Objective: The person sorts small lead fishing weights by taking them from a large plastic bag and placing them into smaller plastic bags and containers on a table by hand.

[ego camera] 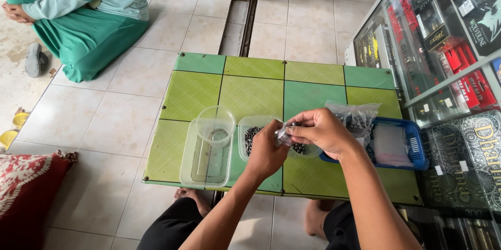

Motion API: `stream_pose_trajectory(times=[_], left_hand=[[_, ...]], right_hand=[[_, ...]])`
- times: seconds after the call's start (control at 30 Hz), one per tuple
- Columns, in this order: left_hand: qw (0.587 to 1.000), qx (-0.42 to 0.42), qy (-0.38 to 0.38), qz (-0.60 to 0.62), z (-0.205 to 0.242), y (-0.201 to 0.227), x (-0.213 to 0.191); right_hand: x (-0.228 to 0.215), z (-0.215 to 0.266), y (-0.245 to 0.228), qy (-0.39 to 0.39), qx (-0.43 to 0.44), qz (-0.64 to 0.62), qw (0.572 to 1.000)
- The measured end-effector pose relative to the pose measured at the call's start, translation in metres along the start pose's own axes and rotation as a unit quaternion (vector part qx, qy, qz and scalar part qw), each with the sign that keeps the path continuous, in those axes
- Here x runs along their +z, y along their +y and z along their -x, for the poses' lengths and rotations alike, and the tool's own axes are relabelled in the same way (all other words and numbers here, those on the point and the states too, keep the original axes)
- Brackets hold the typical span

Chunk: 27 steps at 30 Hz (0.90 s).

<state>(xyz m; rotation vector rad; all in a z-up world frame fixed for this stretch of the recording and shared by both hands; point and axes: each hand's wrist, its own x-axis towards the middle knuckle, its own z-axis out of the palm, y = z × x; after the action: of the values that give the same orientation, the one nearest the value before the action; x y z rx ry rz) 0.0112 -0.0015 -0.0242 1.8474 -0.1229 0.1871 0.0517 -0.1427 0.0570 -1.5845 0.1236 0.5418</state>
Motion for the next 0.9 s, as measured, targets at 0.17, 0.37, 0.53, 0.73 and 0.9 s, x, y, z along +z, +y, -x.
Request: stream_pose_trajectory(times=[0.17,0.37,0.53,0.73,0.9], left_hand=[[1.0,-0.006,-0.001,-0.002,-0.001,-0.004,-0.006],[1.0,-0.01,0.015,-0.005,0.0,-0.002,-0.018],[1.0,-0.01,0.024,-0.018,0.002,-0.009,-0.026],[0.999,-0.017,0.035,-0.008,0.004,-0.017,-0.03],[0.999,-0.011,0.029,-0.013,0.004,-0.016,-0.032]], right_hand=[[0.005,-0.005,0.001,0.002,-0.001,0.007,1.0],[0.018,-0.008,-0.004,0.001,0.007,0.002,1.0],[0.026,-0.009,-0.001,-0.008,0.006,0.019,1.0],[0.034,-0.009,-0.001,-0.011,0.0,0.026,1.0],[0.036,-0.012,0.0,-0.003,0.006,0.016,1.0]])
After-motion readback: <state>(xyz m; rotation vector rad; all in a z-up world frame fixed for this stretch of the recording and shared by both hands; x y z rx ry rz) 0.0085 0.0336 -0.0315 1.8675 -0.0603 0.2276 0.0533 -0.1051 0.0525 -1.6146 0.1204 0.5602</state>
